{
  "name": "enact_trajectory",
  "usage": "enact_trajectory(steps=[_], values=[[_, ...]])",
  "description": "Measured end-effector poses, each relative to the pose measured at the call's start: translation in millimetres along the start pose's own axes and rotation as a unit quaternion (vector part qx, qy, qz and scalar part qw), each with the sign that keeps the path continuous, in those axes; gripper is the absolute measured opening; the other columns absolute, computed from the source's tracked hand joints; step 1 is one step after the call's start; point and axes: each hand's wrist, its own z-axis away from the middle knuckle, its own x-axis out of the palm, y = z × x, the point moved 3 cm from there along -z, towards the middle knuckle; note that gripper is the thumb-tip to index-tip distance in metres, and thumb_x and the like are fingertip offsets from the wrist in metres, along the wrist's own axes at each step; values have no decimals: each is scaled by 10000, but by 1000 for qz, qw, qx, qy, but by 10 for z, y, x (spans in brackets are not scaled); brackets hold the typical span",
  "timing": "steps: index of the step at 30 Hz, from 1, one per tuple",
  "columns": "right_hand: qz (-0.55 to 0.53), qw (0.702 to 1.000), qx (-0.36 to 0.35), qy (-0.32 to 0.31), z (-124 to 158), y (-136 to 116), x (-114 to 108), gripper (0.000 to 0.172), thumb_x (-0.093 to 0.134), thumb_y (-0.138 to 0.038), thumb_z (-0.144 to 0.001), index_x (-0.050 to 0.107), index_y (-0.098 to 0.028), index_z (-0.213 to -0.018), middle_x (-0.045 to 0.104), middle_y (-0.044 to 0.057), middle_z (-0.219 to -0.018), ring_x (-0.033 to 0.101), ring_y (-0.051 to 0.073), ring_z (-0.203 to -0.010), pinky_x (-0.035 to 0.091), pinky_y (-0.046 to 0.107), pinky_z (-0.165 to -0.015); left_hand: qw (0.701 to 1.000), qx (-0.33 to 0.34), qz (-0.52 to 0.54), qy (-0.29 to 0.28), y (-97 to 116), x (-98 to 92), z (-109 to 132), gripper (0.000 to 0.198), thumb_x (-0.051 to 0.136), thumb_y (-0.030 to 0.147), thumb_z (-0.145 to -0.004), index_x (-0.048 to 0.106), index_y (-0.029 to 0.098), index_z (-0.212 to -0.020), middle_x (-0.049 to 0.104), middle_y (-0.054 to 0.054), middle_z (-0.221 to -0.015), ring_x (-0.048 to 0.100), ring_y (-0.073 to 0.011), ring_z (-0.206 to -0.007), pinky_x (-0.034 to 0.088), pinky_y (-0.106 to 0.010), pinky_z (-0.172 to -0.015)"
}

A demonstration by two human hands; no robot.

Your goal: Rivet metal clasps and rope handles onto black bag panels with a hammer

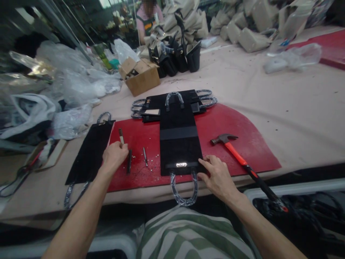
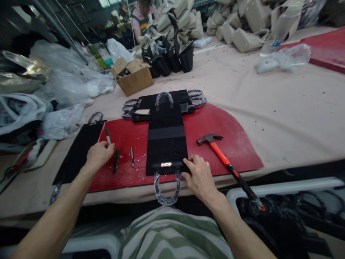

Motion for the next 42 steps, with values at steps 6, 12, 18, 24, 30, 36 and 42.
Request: enact_trajectory(steps=[6, 12, 18, 24, 30, 36, 42], values=[[-1, 1000, -10, 18, 27, -16, 22, 393, 650, -161, -847, 623, -162, -1238, 556, 138, -1190, 516, 308, -1113, 435, 437, -901, 994, 81, -38, 65, -47, 104, 221, 370, 466, 393, -923, 673, 88, -958, 667, -228, -1001, 633, -392, -984, 494, -511, -866], [30, 999, -6, 11, 67, -114, 47, 450, 560, -130, -862, 599, -220, -1301, 502, 150, -1280, 486, 321, -1155, 417, 442, -869, 895, 383, 201, 108, 674, 372, 1052, 231, 495, 194, -959, 623, 155, -1149, 627, -108, -1207, 575, -239, -1137, 474, -392, -1038], [63, 998, -4, -15, 1, -267, 40, 500, 519, -74, -803, 611, -204, -1277, 478, 135, -1367, 451, 320, -1179, 377, 454, -915, 887, 435, 133, 75, 1092, 587, 1439, 174, 553, 96, -928, 634, 162, -1067, 598, -98, -1106, 546, -263, -1013, 528, -406, -872], [57, 998, -30, -27, -113, -273, -13, 459, 537, -65, -710, 649, -178, -1141, 560, 109, -1236, 483, 284, -1044, 359, 409, -848, 844, 528, 52, 83, 1039, 572, 1386, 243, 464, -1, -868, 619, 145, -986, 593, -103, -975, 524, -277, -931, 527, -410, -773], [38, 997, -57, -24, -149, -221, -40, 409, 535, -51, -695, 666, -181, -1060, 582, 91, -1147, 480, 261, -980, 352, 390, -836, 786, 557, 236, 131, 845, 631, 1325, 330, 375, -22, -908, 631, 153, -1022, 646, -93, -1068, 572, -215, -1056, 527, -388, -974], [0, 992, -123, -8, -108, -143, -6, 306, 509, -38, -748, 695, -189, -937, 602, 71, -1104, 476, 237, -953, 362, 386, -861, 778, 567, 252, 100, 779, 675, 1284, 320, 397, 4, -921, 665, 168, -982, 654, -85, -1096, 572, -222, -1107, 534, -416, -990], [-96, 980, -168, 48, -20, -94, 24, 299, 439, 16, -759, 673, -160, -819, 609, 92, -1082, 476, 234, -977, 408, 382, -867, 783, 545, 286, 91, 763, 674, 1304, 302, 397, 30, -946, 665, 161, -997, 636, -95, -1125, 574, -213, -1098, 538, -394, -956]])
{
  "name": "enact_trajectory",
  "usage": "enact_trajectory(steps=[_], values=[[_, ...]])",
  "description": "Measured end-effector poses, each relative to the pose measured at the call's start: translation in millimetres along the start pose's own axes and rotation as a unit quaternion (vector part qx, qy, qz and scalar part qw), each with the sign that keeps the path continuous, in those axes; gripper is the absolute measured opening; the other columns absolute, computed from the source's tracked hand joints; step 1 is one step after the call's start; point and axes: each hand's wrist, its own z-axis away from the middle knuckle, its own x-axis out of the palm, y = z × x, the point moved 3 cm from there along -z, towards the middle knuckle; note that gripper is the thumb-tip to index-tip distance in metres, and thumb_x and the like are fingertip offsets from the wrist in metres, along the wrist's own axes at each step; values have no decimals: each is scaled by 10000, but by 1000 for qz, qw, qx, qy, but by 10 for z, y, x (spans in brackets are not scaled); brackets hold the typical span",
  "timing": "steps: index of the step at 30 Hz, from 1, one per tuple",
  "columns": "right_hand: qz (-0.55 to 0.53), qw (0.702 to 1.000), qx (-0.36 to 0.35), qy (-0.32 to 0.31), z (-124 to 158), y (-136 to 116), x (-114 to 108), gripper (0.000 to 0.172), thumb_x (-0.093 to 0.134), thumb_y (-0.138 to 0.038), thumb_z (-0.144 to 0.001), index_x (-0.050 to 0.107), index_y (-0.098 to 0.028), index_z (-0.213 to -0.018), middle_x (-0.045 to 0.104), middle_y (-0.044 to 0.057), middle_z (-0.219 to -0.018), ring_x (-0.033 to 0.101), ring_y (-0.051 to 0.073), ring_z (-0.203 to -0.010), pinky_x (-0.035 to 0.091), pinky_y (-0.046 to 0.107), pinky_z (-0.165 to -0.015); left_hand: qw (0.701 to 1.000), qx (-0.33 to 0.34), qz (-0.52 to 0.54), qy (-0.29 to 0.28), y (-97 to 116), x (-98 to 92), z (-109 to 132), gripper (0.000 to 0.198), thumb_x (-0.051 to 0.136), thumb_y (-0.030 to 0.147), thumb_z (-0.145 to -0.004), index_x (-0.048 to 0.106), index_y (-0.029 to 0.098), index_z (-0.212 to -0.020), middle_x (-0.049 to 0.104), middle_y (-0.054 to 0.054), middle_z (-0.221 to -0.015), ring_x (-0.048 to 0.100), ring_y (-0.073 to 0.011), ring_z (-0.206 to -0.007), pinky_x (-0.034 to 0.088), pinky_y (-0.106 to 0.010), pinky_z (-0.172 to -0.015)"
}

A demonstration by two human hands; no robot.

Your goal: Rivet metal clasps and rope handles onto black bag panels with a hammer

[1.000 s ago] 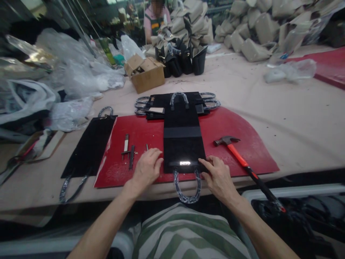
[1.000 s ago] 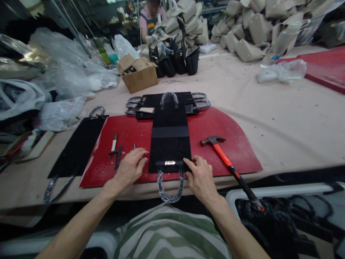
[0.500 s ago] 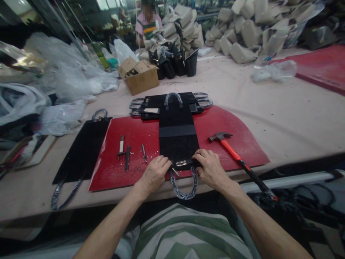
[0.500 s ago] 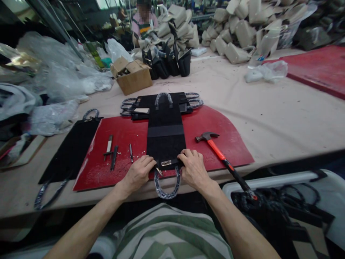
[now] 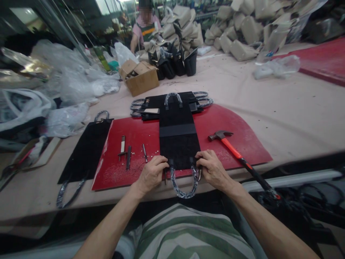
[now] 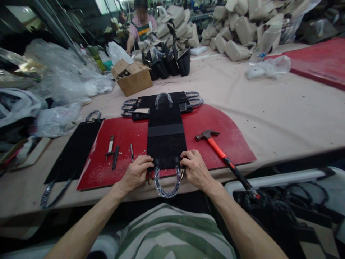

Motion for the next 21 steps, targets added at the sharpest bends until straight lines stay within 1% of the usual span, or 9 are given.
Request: enact_trajectory(steps=[4, 8, 11, 13, 16, 19, 21], values=[[6, 1000, -4, -12, 27, 45, -7, 320, 453, -8, -790, 714, -179, -862, 607, 95, -1153, 476, 244, -1005, 428, 419, -896, 1000, -14, -4, 11, 47, 35, 6, 301, 419, 33, -929, 662, 161, -1054, 621, -104, -1133, 561, -226, -1108, 535, -406, -946], [-20, 1000, -20, -8, 63, 84, -45, 353, 440, -51, -804, 746, -204, -890, 616, 95, -1198, 484, 265, -1038, 431, 476, -923, 999, -45, -7, 20, 102, 74, 4, 309, 423, 35, -927, 660, 172, -1069, 613, -103, -1127, 545, -232, -1124, 528, -416, -957], [-30, 999, -10, -18, 85, 92, -28, 379, 436, -129, -866, 730, -229, -1082, 608, 88, -1257, 500, 278, -1114, 384, 516, -1004, 997, -63, -18, 30, 163, 82, -12, 324, 421, 26, -917, 661, 175, -1077, 615, -103, -1119, 537, -231, -1125, 527, -410, -967], [-19, 1000, -2, -10, 82, 93, 9, 358, 456, -236, -924, 682, -228, -1201, 599, 96, -1278, 505, 291, -1146, 362, 522, -1026, 996, -72, -27, 37, 202, 93, -26, 328, 419, 25, -913, 659, 170, -1084, 615, -106, -1112, 535, -233, -1119, 524, -410, -979], [21, 999, 6, 25, 50, 99, 77, 361, 518, -378, -944, 665, -193, -1217, 613, 122, -1214, 523, 309, -1080, 400, 498, -955, 995, -84, -33, 42, 240, 139, -30, 327, 421, 33, -918, 646, 154, -1122, 614, -114, -1130, 528, -239, -1142, 498, -424, -1034], [50, 998, 7, 48, 10, 103, 121, 353, 538, -389, -933, 672, -179, -1184, 617, 129, -1163, 537, 309, -1029, 421, 482, -906, 995, -84, -21, 55, 255, 168, -9, 346, 413, 35, -928, 617, 152, -1182, 617, -118, -1185, 526, -233, -1186, 468, -426, -1083], [54, 997, 3, 56, -7, 110, 127, 331, 534, -374, -928, 673, -185, -1162, 616, 125, -1152, 544, 309, -1030, 424, 479, -902, 991, -98, -7, 90, 213, 107, 11, 347, 414, 46, -937, 600, 162, -1205, 624, -115, -1211, 547, -218, -1187, 481, -403, -1068]])
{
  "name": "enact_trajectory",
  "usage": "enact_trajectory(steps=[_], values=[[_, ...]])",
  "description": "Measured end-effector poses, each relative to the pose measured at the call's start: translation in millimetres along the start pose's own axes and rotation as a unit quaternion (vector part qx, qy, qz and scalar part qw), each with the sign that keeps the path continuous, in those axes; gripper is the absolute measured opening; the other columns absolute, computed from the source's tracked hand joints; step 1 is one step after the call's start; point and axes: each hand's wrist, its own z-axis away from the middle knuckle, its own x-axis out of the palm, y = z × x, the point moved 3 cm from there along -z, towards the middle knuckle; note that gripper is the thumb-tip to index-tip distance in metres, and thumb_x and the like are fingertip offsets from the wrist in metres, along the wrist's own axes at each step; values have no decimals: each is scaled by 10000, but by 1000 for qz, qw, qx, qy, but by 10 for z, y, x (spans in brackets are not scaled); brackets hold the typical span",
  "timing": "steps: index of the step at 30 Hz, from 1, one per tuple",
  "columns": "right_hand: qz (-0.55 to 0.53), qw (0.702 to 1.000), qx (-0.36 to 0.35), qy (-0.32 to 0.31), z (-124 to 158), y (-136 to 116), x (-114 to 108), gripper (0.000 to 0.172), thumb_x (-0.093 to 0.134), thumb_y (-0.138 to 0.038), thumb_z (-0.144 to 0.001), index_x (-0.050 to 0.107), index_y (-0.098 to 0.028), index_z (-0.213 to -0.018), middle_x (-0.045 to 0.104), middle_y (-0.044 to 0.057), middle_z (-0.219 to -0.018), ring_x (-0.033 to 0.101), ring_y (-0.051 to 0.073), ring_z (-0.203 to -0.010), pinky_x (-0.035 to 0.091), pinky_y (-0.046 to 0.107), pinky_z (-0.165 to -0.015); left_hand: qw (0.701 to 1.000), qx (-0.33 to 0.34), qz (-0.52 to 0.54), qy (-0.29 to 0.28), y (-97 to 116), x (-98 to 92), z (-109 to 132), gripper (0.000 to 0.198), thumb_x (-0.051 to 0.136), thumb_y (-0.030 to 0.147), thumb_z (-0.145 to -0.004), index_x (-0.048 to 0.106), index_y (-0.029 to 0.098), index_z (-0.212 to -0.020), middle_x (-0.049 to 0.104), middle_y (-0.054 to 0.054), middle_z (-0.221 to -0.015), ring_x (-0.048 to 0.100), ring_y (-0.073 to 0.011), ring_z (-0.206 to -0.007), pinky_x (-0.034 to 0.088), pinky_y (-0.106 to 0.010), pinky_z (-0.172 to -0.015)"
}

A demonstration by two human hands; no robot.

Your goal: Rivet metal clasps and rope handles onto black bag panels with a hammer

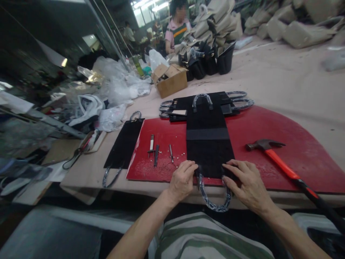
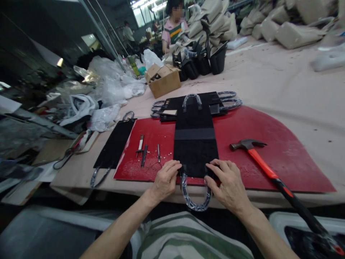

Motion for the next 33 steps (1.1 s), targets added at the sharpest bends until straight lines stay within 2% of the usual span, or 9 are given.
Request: enact_trajectory(steps=[5, 10, 13, 16, 20, 24, 27, 30, 33], values=[[6, 1000, -13, 11, -4, 39, 15, 315, 527, -376, -933, 665, -189, -1146, 612, 125, -1145, 555, 315, -1025, 426, 478, -881, 962, -222, -131, 94, -424, -543, -84, 162, 515, 164, -947, 658, 159, -1023, 679, -104, -986, 646, -229, -946, 534, -365, -863], [14, 1000, -11, 16, -1, 40, 43, 315, 503, -372, -945, 671, -186, -1136, 610, 126, -1148, 558, 313, -1005, 432, 484, -877, 853, -415, -309, -68, -821, -1051, -95, 278, 617, 406, -915, 694, 139, -924, 703, -154, -917, 676, -315, -900, 498, -380, -771], [23, 1000, -10, 13, 2, 7, 28, 322, 507, -366, -950, 671, -167, -1142, 612, 124, -1137, 552, 309, -1001, 438, 484, -876, 812, -466, -325, -136, -908, -1095, -92, 325, 629, 469, -890, 700, 151, -889, 714, -165, -910, 679, -343, -942, 480, -372, -753], [25, 1000, -5, 6, 9, -20, 8, 319, 519, -351, -954, 662, -154, -1161, 605, 122, -1151, 533, 309, -1026, 431, 482, -894, 797, -501, -302, -151, -941, -1053, -121, 270, 644, 426, -864, 702, 162, -863, 715, -179, -950, 671, -367, -982, 471, -381, -754], [18, 1000, 7, -4, 17, -42, -6, 315, 537, -331, -951, 654, -154, -1183, 594, 118, -1165, 510, 304, -1036, 421, 476, -900, 805, -525, -227, -159, -972, -1030, -115, 221, 667, 354, -820, 671, 154, -727, 712, -185, -871, 679, -371, -936, 470, -375, -727], [8, 1000, 16, -10, 19, -70, -18, 315, 556, -303, -935, 658, -139, -1184, 593, 120, -1161, 501, 305, -1039, 411, 481, -912, 814, -540, -101, -188, -930, -1010, 19, 271, 580, 368, -878, 621, 157, -712, 652, -75, -621, 662, -225, -623, 469, -279, -574], [-3, 1000, 24, -15, 18, -88, -31, 313, 566, -285, -921, 663, -134, -1178, 595, 117, -1160, 496, 302, -1035, 405, 480, -924, 822, -541, 82, -156, -825, -943, 116, 311, 614, 436, -851, 597, 138, -763, 614, -30, -580, 569, -140, -492, 427, -213, -473], [-9, 999, 34, -15, 17, -97, -42, 311, 577, -273, -909, 666, -137, -1174, 597, 113, -1156, 495, 300, -1034, 400, 479, -928, 794, -514, 315, -78, -677, -817, 112, 461, 821, 494, -667, 591, 110, -774, 631, -29, -645, 534, -95, -485, 414, -173, -434], [-10, 999, 39, -16, 15, -102, -44, 311, 590, -265, -899, 665, -140, -1174, 596, 109, -1156, 497, 296, -1032, 398, 474, -928, 749, -492, 443, -16, -537, -654, 18, 580, 924, 422, -579, 600, 106, -941, 665, -25, -748, 561, -86, -527, 464, -162, -455]])
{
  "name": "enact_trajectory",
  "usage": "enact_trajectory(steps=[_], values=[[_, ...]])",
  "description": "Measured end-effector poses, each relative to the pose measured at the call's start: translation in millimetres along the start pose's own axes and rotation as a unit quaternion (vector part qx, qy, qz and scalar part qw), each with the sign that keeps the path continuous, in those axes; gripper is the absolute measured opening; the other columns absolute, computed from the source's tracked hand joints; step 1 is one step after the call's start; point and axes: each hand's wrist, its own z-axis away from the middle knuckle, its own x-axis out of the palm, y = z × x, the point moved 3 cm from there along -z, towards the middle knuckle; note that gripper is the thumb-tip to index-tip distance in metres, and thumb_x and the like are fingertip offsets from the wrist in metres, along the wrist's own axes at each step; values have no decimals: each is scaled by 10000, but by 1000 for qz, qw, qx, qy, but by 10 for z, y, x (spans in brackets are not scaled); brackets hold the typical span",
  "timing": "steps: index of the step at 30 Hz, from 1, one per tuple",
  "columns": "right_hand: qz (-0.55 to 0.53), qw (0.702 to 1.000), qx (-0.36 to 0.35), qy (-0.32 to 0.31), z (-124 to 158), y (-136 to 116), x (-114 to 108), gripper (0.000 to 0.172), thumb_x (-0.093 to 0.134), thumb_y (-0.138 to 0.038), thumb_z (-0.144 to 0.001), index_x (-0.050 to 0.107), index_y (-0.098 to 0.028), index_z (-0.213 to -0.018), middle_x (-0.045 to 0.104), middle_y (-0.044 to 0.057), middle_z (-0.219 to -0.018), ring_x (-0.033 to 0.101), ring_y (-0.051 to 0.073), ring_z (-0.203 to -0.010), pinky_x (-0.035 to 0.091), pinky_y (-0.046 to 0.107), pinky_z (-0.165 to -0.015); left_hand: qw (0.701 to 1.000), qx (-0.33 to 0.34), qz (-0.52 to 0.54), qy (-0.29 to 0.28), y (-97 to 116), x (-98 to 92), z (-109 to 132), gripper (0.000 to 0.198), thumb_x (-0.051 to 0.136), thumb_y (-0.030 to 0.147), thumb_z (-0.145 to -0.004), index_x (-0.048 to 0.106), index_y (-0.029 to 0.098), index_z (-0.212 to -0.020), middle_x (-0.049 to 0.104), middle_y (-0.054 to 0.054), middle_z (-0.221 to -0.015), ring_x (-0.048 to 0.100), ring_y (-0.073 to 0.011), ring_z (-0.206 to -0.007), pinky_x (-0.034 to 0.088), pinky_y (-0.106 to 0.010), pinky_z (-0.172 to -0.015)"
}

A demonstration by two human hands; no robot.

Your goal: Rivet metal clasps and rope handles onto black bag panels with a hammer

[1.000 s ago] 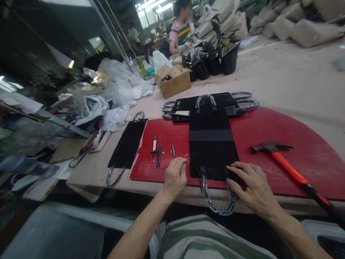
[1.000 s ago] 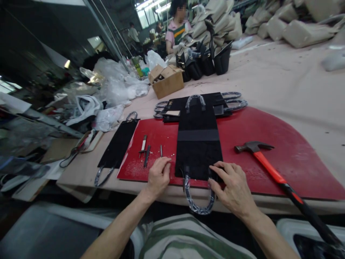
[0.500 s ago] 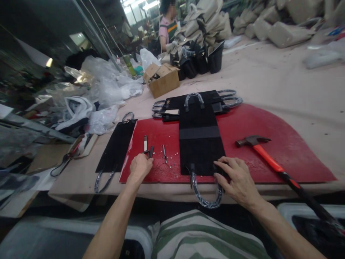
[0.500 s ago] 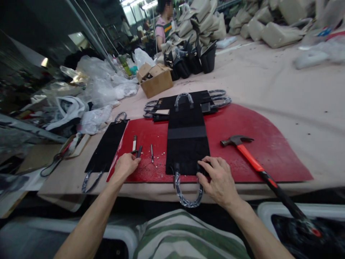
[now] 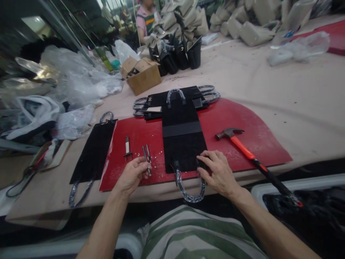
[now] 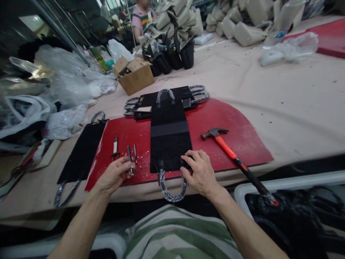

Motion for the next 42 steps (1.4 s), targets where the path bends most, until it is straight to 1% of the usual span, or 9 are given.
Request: enact_trajectory(steps=[3, 6, 8, 12, 15, 21, 26, 33, 42], values=[[-2, 1000, 3, -2, -5, 0, 6, 315, 596, -260, -894, 663, -141, -1178, 595, 108, -1162, 496, 296, -1039, 396, 473, -932, 996, 16, 86, -24, -9, 249, -86, 690, 945, 345, -576, 581, 104, -1111, 679, -25, -771, 599, -97, -584, 511, -167, -512], [-2, 1000, 4, -5, -6, 3, 10, 315, 597, -259, -896, 664, -142, -1180, 592, 108, -1170, 496, 297, -1051, 391, 475, -944, 993, 52, 107, -17, -31, 454, -196, 645, 952, 308, -555, 597, 104, -1054, 708, -53, -810, 659, -129, -684, 566, -202, -623], [-1, 1000, 5, -8, -2, 6, 10, 318, 599, -263, -895, 663, -143, -1182, 591, 108, -1170, 498, 297, -1050, 390, 476, -946, 992, 89, 89, -10, -50, 575, -257, 561, 935, 318, -584, 607, 114, -991, 725, -68, -846, 685, -156, -744, 586, -238, -678], [0, 1000, 11, -11, 10, 13, 6, 321, 593, -273, -900, 656, -152, -1191, 590, 106, -1175, 497, 297, -1052, 385, 476, -954, 987, 160, -5, -28, -81, 814, -313, 394, 810, 391, -760, 637, 121, -989, 742, -91, -918, 706, -185, -796, 587, -285, -730], [-2, 1000, 14, -13, 16, 16, 3, 312, 585, -280, -909, 653, -161, -1189, 590, 105, -1179, 496, 296, -1054, 384, 471, -959, 973, 210, -93, -37, -97, 946, -301, 266, 718, 350, -839, 664, 139, -991, 745, -75, -936, 704, -180, -833, 567, -287, -793], [-5, 1000, 21, -17, 20, 20, 6, 316, 593, -276, -902, 649, -163, -1192, 587, 104, -1179, 491, 292, -1061, 383, 473, -973, 923, 301, -237, -22, -108, 1011, -243, 136, 636, 285, -893, 707, 174, -928, 740, -36, -923, 685, -163, -851, 526, -236, -750], [-6, 999, 24, -21, 11, 28, 2, 319, 608, -283, -894, 654, -161, -1185, 589, 99, -1185, 493, 291, -1058, 379, 485, -985, 908, 323, -267, -16, -136, 1018, -228, 129, 621, 286, -915, 699, 185, -923, 732, -32, -915, 683, -170, -840, 523, -241, -740], [-13, 999, 32, -28, 8, 17, -16, 322, 606, -294, -890, 657, -180, -1188, 597, 105, -1194, 496, 301, -1058, 396, 493, -970, 861, 385, -331, -16, -221, 1075, -207, 126, 568, 263, -935, 663, 198, -985, 726, -67, -978, 680, -210, -917, 537, -311, -847], [-104, 993, 3, -55, 46, 121, -143, 301, 629, -300, -902, 653, -184, -1178, 586, 126, -1247, 506, 306, -1140, 407, 512, -997, 839, 412, -355, 0, -219, 1134, -209, 109, 534, 249, -957, 627, 194, -970, 717, -67, -922, 687, -199, -852, 535, -283, -768]])
